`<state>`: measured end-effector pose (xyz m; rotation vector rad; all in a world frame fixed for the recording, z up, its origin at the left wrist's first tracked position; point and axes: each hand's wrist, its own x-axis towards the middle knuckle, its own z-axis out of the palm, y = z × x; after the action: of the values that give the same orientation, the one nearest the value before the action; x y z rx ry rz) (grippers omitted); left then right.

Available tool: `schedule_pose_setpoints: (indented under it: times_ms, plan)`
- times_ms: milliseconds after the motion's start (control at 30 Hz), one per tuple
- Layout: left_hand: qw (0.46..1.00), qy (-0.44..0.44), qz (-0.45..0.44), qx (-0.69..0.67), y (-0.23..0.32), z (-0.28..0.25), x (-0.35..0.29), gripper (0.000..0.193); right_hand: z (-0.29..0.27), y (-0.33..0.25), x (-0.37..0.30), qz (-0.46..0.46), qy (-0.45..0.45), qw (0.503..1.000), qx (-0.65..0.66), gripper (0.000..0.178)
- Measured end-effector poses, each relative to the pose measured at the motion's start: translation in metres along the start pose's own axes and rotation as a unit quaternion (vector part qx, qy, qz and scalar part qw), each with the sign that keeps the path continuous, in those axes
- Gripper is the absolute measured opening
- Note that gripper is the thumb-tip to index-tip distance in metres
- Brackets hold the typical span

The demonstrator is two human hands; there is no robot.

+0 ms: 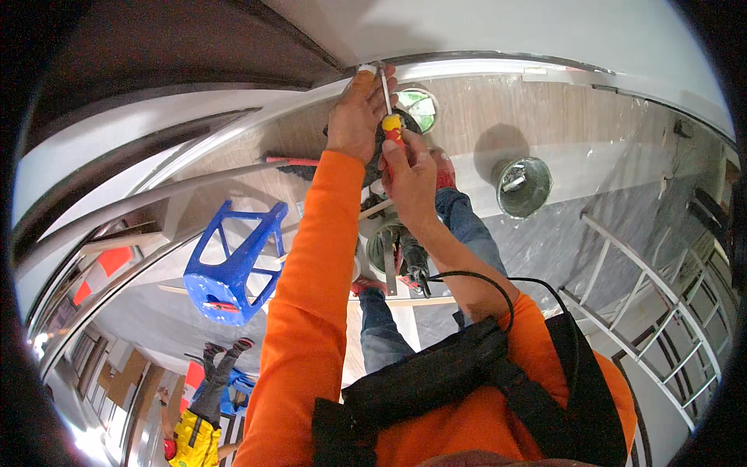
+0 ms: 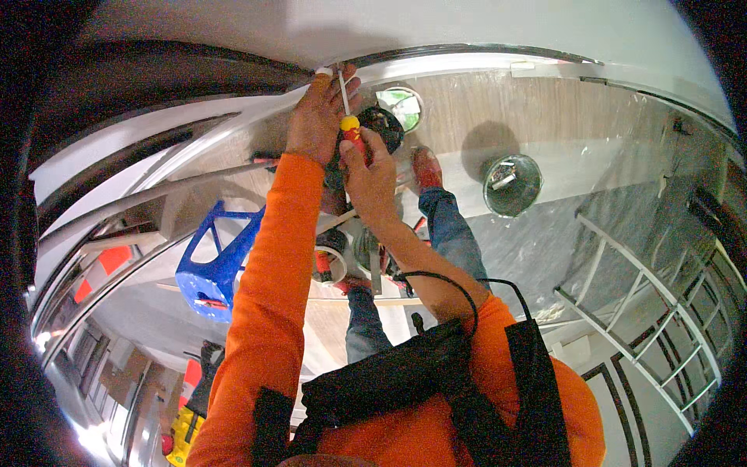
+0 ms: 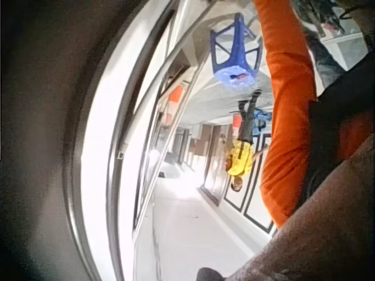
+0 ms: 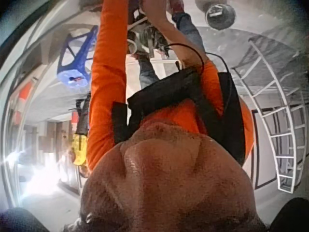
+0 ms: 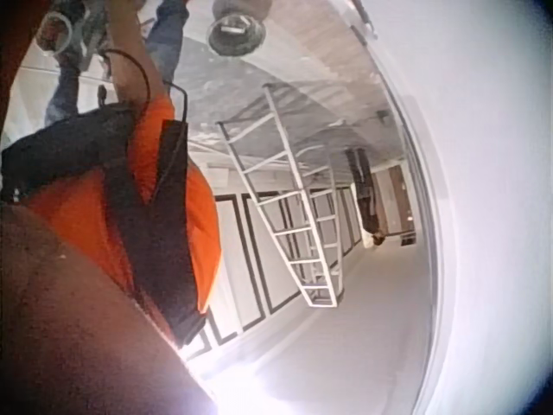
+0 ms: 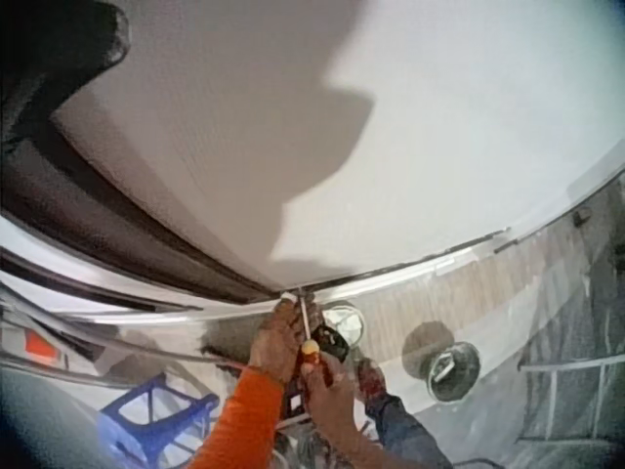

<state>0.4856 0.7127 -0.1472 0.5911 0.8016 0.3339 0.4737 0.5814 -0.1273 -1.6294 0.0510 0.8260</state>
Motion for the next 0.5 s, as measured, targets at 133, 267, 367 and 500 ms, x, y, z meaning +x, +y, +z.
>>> schedule_pose_setpoints:
  times_ms: [133, 267, 367, 500]
  plan:
    - [1.0, -0.01, -0.014, -0.025, -0.003, 0.0, -0.009, 0.044, 0.001, 0.006, -0.002, -0.039, 0.027, 0.998, -0.045, 0.04]
    - [1.0, -0.009, 0.0, -0.009, -0.003, 0.008, -0.015, 0.046, 0.002, 0.008, 0.0, -0.047, 0.053, 0.996, -0.056, 0.039]
    - [0.999, -0.028, 0.016, -0.004, -0.005, 0.004, -0.015, 0.047, 0.0, 0.007, 0.004, -0.068, 0.052, 0.993, -0.075, 0.034]
    - [0.998, -0.029, -0.004, 0.052, -0.017, -0.009, -0.036, 0.046, 0.001, -0.007, 0.003, -0.123, 0.058, 0.988, -0.068, 0.04]
